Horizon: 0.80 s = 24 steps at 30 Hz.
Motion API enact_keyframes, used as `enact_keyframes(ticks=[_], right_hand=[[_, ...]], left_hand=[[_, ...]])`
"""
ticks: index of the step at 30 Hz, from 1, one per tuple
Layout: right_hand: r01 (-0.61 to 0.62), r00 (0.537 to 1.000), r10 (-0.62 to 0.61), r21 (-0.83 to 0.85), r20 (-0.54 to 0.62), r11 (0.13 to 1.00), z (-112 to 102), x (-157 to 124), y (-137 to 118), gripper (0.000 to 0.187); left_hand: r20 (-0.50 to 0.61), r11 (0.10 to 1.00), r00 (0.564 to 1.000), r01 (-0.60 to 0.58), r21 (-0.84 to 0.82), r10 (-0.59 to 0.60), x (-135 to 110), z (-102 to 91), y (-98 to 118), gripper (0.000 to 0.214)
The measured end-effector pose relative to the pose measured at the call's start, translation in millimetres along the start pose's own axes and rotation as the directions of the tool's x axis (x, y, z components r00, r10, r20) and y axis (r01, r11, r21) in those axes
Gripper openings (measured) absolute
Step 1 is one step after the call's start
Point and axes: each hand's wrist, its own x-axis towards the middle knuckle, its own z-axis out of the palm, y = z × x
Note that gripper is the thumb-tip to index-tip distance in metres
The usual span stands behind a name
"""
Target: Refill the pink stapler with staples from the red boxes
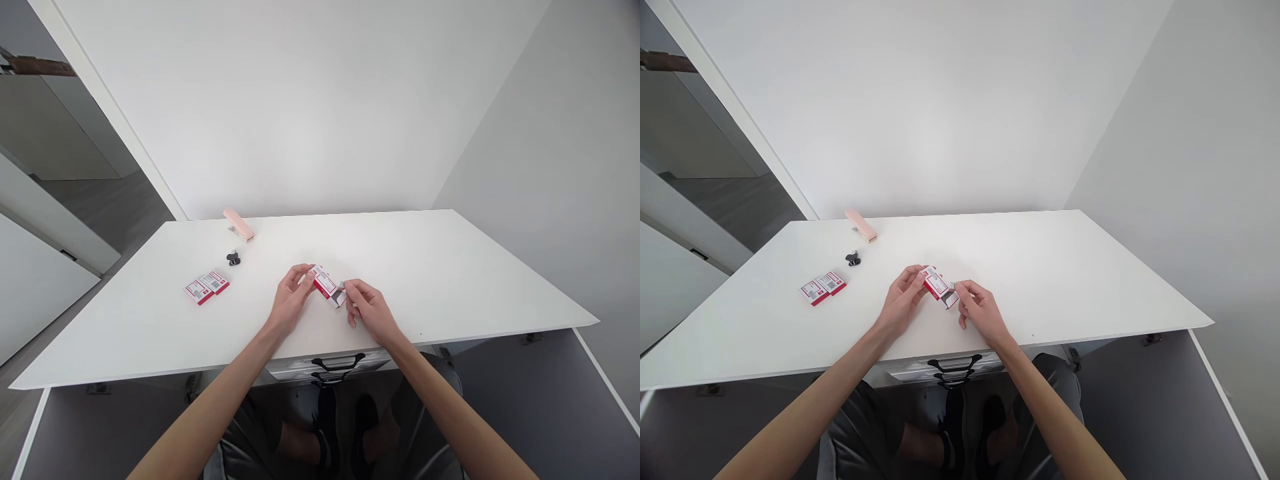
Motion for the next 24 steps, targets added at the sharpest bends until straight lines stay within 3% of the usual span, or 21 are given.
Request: enact_keyframes(ticks=[13, 18, 24], right_hand=[[0.005, 1.000, -0.008, -0.144, -0.018, 0.990, 2.5, -3.9, -0.6, 0.045], [0.036, 0.999, -0.041, -0.221, -0.020, 0.975, 1.3, -4.0, 0.4, 0.042], [0.035, 0.999, -0.041, -0.201, -0.023, 0.979, 0.9, -3.9, 0.7, 0.040]], left_hand=[[-0.080, 0.989, 0.995, 0.041, -0.141, -0.053, 1.5, 0.1, -0.6, 0.034], [-0.036, 0.979, 0.993, 0.104, -0.176, -0.112, 1.6, -0.9, -1.6, 0.034], [0.033, 0.975, 0.989, 0.146, -0.170, -0.142, 1.9, -2.6, -4.1, 0.033]])
